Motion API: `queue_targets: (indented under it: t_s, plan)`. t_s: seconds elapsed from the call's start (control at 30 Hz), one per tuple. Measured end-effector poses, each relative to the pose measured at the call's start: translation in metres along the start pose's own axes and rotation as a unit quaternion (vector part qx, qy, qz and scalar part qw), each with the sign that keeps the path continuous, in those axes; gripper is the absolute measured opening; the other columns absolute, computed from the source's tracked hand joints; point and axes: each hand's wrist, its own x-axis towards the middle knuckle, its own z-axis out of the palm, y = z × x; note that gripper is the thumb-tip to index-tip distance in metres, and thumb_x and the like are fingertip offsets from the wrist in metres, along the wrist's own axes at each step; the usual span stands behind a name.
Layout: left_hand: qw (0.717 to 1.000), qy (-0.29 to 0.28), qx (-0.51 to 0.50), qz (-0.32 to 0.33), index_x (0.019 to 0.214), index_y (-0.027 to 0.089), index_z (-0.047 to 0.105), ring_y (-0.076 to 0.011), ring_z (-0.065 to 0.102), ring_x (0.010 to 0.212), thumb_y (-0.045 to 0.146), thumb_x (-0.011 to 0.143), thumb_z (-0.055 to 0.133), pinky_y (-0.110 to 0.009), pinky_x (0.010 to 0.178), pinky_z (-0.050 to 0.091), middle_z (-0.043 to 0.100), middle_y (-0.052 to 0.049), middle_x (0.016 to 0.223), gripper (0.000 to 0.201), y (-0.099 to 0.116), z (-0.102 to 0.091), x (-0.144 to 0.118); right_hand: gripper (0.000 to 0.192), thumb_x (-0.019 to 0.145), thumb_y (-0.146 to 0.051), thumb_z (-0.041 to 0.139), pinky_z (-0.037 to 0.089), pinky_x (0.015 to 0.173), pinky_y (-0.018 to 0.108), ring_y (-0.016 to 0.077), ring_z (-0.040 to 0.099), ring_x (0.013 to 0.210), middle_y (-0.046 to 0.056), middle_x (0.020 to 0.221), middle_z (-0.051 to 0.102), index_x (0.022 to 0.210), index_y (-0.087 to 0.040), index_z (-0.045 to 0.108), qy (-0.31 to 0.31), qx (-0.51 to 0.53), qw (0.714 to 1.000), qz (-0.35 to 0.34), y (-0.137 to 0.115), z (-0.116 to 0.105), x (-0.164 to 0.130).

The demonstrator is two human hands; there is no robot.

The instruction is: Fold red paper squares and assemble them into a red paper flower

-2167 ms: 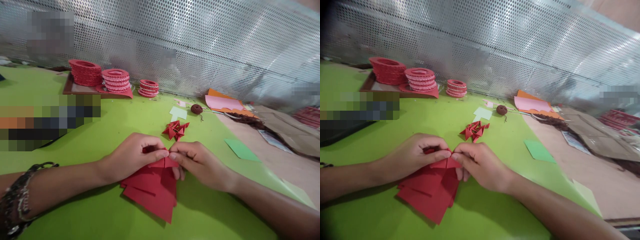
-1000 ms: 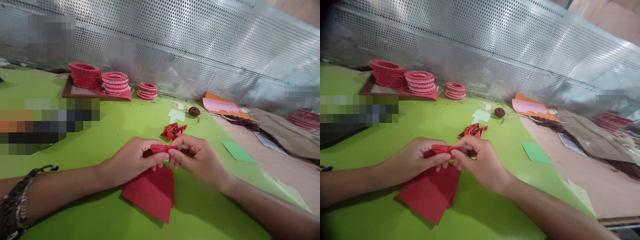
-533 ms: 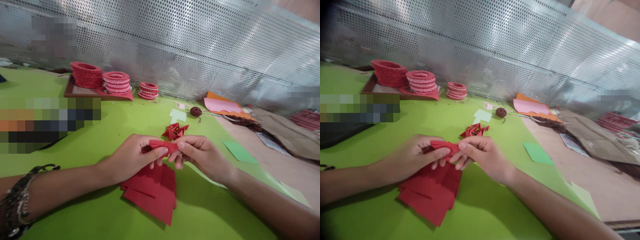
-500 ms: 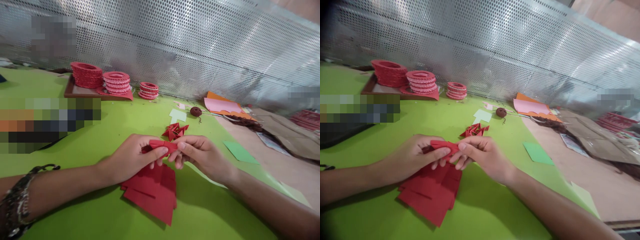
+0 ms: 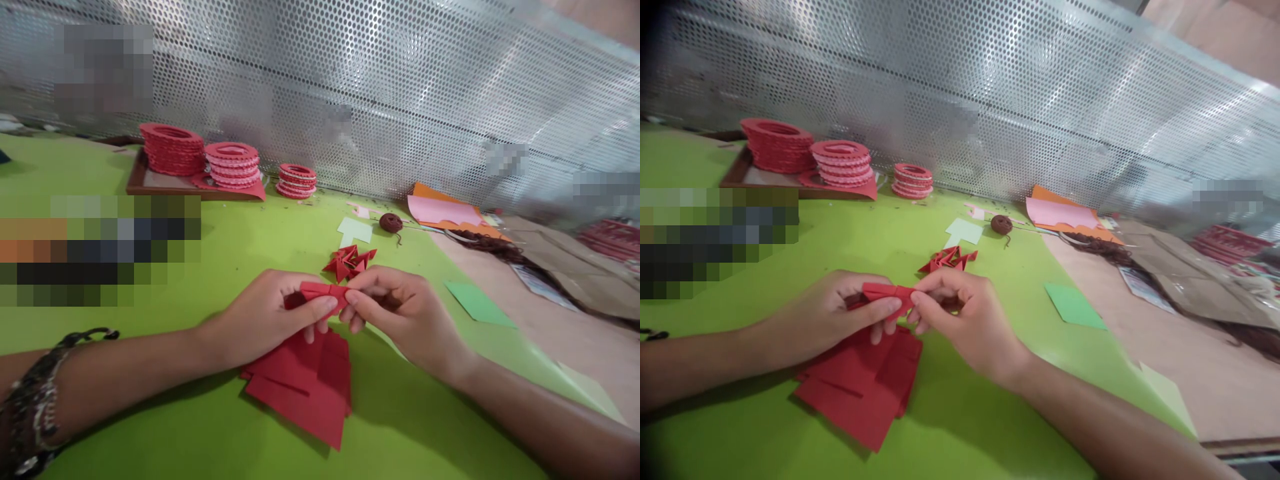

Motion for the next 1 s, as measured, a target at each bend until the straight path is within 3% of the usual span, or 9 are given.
queue_targets:
  t_s: [0.23,0.3,0.47,0.6,0.73,0.8,0.83,0.93,1.0]
  plan:
    - [0.997,0.002,-0.069,-0.027,0.067,0.016,0.062,-0.0036,0.052,0.046,0.021,0.084,0.046,-0.016,0.055,0.042,0.061,0.006,0.06,0.024,-0.005,0.0,0.004,0.005,0.076,-0.009,0.056,0.05,0.046,0.014,0.0078,0.061,0.05,0.0,0.06,0.063,0.074,-0.013,0.055,0.058,-0.157,0.976,-0.143,-0.003,0.0,-0.004]
    - [0.995,0.003,-0.097,-0.02,0.063,0.015,0.06,-0.0031,0.05,0.045,0.019,0.084,0.044,-0.015,0.053,0.04,0.059,0.007,0.057,0.026,-0.007,-0.001,0.004,0.008,0.077,-0.007,0.055,0.05,0.049,0.015,0.0077,0.06,0.053,0.0,0.063,0.064,0.075,-0.014,0.057,0.046,-0.241,0.945,-0.218,-0.002,-0.003,-0.004]
    - [0.992,0.004,-0.127,-0.023,0.06,0.015,0.055,-0.004,0.047,0.049,0.022,0.085,0.044,-0.014,0.05,0.037,0.055,0.007,0.053,0.028,-0.009,-0.001,0.003,0.01,0.085,-0.011,0.049,0.052,0.063,0.02,0.0112,0.062,0.068,0.004,0.074,0.068,0.086,-0.014,0.058,-0.015,-0.404,0.827,-0.39,0.002,-0.014,-0.005]
    - [0.992,0.013,-0.119,-0.036,0.06,0.016,0.052,-0.0045,0.045,0.048,0.025,0.085,0.043,-0.015,0.049,0.035,0.053,0.007,0.053,0.029,-0.008,-0.001,0.003,0.022,0.09,-0.011,0.037,0.052,0.068,0.022,0.013,0.063,0.076,0.007,0.081,0.07,0.087,-0.01,0.059,-0.035,-0.474,0.764,-0.437,-0.004,-0.016,-0.006]
    - [0.995,0.007,-0.099,-0.032,0.062,0.016,0.052,-0.0048,0.041,0.047,0.026,0.082,0.049,-0.015,0.047,0.033,0.048,0.009,0.051,0.023,-0.01,-0.001,0.005,0.025,0.09,-0.01,0.037,0.05,0.063,0.024,0.0144,0.063,0.07,0.007,0.074,0.07,0.083,-0.009,0.06,-0.023,-0.496,0.727,-0.474,-0.008,-0.014,-0.006]
    - [0.995,0.004,-0.093,-0.027,0.063,0.016,0.052,-0.005,0.041,0.048,0.026,0.081,0.051,-0.015,0.047,0.032,0.047,0.009,0.052,0.02,-0.011,-0.001,0.005,0.022,0.089,-0.01,0.039,0.049,0.061,0.025,0.0149,0.062,0.069,0.007,0.074,0.069,0.083,-0.009,0.06,-0.038,-0.49,0.731,-0.474,-0.005,-0.012,-0.005]
    - [0.995,0.003,-0.092,-0.028,0.064,0.016,0.052,-0.0052,0.04,0.049,0.026,0.081,0.05,-0.015,0.047,0.032,0.046,0.009,0.052,0.02,-0.012,-0.001,0.005,0.021,0.089,-0.01,0.04,0.049,0.061,0.025,0.0147,0.061,0.068,0.007,0.074,0.069,0.083,-0.009,0.06,-0.049,-0.475,0.745,-0.465,-0.004,-0.012,-0.005]
    - [0.997,-0.015,-0.073,-0.031,0.07,0.016,0.054,-0.0072,0.044,0.053,0.028,0.082,0.048,-0.017,0.049,0.034,0.05,0.006,0.059,0.018,-0.013,0.001,0.004,0.013,0.087,-0.018,0.047,0.048,0.058,0.021,0.0114,0.057,0.064,0.004,0.071,0.064,0.087,-0.011,0.058,-0.051,-0.385,0.843,-0.372,-0.001,-0.01,-0.003]
    - [0.999,-0.037,-0.027,-0.017,0.074,0.016,0.056,-0.01,0.048,0.059,0.029,0.081,0.048,-0.02,0.054,0.037,0.054,0.004,0.065,0.017,-0.013,0.002,0.003,0.02,0.082,-0.025,0.055,0.047,0.056,0.02,0.0099,0.054,0.06,0.003,0.071,0.059,0.097,-0.01,0.054,-0.024,-0.318,0.903,-0.286,-0.002,-0.009,-0.002]
